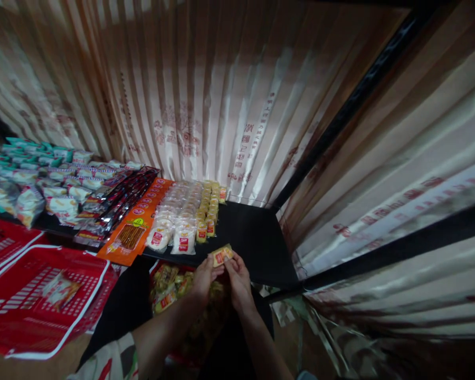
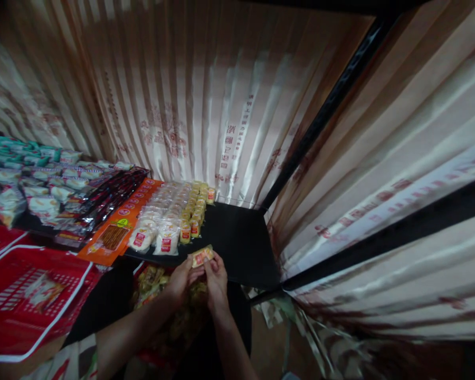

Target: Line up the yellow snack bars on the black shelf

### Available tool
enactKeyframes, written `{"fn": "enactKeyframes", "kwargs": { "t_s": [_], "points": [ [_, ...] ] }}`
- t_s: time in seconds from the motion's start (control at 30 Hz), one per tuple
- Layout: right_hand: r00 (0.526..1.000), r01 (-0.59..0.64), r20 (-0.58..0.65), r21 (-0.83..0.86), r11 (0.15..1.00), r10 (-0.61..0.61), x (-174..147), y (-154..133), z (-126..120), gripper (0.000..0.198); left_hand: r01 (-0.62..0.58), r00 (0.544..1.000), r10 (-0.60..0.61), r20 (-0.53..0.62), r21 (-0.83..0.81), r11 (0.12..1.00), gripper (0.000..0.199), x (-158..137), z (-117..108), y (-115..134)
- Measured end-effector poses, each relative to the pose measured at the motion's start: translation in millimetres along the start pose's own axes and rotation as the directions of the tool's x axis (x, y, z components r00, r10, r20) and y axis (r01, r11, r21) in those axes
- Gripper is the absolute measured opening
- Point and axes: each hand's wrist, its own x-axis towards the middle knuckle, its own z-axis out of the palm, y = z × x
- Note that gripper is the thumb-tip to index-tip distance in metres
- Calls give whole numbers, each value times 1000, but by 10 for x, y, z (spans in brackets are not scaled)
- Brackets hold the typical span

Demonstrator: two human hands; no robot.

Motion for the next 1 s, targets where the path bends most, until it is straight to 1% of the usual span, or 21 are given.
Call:
{"fn": "enactKeyframes", "kwargs": {
  "t_s": [0.1,0.2,0.23,0.3,0.37,0.43,0.5,0.6,0.7,0.77,0.83,1.0],
  "points": [
    [1000,25,13,-86,996,-24,239,-84,-78,55,52,998,-47,-36,149,988,34,24,111,39],
    [997,79,29,-179,981,-75,514,-176,-130,57,99,993,-86,-75,196,975,28,56,233,68],
    [994,111,32,-209,972,-107,604,-209,-137,57,97,992,-77,-101,209,973,28,72,275,77],
    [984,177,35,-264,948,-174,784,-275,-137,56,51,990,-17,-137,249,967,32,115,361,98],
    [973,228,51,-308,924,-223,963,-337,-120,53,-27,991,61,-118,273,962,32,177,450,132],
    [959,283,88,-352,892,-269,1137,-383,-94,45,-101,992,117,-52,245,964,32,259,543,180],
    [939,342,135,-417,842,-315,1297,-404,-67,36,-142,989,145,1,180,973,34,362,634,232],
    [921,385,173,-538,750,-349,1494,-375,-41,33,-136,991,135,16,99,986,37,537,734,284],
    [922,375,182,-640,671,-342,1633,-297,-42,32,-111,994,112,-2,68,991,36,701,768,286],
    [922,373,190,-673,638,-338,1701,-249,-49,30,-114,993,114,-1,52,992,35,790,767,274],
    [919,380,195,-673,635,-344,1759,-223,-47,29,-129,992,129,4,28,991,34,865,766,273],
    [911,403,176,-577,711,-374,1925,-254,63,29,-160,987,160,-2,-47,986,33,1025,819,354]
  ]
}}
